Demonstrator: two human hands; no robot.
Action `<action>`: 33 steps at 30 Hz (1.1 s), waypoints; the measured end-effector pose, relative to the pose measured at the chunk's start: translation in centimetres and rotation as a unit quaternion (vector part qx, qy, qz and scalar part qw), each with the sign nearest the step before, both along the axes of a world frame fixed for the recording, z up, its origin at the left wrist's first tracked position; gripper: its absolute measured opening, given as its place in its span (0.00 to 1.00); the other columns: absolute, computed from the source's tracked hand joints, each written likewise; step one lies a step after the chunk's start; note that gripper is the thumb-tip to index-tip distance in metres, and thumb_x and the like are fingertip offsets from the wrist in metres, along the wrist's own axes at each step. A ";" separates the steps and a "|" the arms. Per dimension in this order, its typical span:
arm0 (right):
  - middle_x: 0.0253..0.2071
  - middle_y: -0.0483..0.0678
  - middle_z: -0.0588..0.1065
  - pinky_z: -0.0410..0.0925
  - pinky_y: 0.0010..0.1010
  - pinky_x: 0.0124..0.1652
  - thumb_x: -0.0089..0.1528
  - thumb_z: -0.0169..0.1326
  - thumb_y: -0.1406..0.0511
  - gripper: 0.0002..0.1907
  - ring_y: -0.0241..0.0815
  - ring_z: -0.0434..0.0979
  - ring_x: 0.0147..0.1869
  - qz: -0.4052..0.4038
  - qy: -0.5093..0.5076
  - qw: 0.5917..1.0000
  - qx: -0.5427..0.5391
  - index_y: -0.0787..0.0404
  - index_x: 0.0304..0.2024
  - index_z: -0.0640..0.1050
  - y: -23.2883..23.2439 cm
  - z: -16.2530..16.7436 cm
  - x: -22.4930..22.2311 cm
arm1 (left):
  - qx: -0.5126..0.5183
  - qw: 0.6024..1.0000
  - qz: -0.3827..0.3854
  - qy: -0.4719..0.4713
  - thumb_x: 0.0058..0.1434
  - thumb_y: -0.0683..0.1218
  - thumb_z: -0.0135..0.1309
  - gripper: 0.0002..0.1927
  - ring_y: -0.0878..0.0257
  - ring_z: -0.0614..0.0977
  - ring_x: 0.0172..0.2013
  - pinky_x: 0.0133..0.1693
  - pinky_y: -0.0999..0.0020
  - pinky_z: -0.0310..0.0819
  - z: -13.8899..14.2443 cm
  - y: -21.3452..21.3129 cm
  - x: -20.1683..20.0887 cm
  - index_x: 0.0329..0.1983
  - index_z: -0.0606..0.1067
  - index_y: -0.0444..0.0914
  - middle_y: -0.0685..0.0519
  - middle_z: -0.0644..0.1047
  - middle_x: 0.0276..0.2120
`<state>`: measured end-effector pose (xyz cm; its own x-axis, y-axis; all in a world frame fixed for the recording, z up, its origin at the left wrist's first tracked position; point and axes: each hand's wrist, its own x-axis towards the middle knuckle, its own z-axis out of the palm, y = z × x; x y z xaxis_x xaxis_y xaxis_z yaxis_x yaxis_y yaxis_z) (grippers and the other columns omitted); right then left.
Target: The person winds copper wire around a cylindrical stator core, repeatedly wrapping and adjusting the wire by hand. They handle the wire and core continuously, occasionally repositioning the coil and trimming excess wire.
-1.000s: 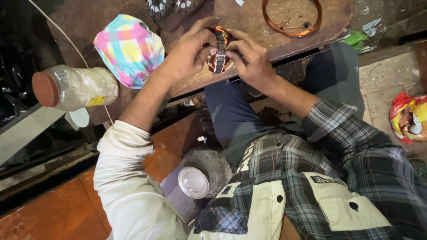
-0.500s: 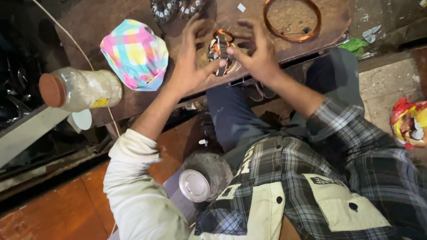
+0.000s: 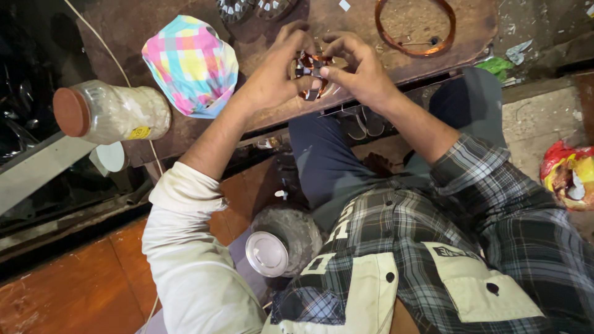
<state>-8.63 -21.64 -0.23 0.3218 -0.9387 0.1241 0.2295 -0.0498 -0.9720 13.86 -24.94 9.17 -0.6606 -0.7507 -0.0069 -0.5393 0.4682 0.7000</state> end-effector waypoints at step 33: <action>0.67 0.61 0.72 0.78 0.30 0.49 0.67 0.61 0.72 0.07 0.47 0.83 0.57 -0.048 0.154 0.971 -0.177 0.72 0.44 0.78 0.5 1.5 -2.1 | 0.061 0.998 -0.001 -0.024 0.48 0.49 0.78 0.25 0.45 0.78 0.56 0.54 0.55 0.74 0.7 -2.2 -0.9 0.39 0.75 0.36 0.41 0.73 0.57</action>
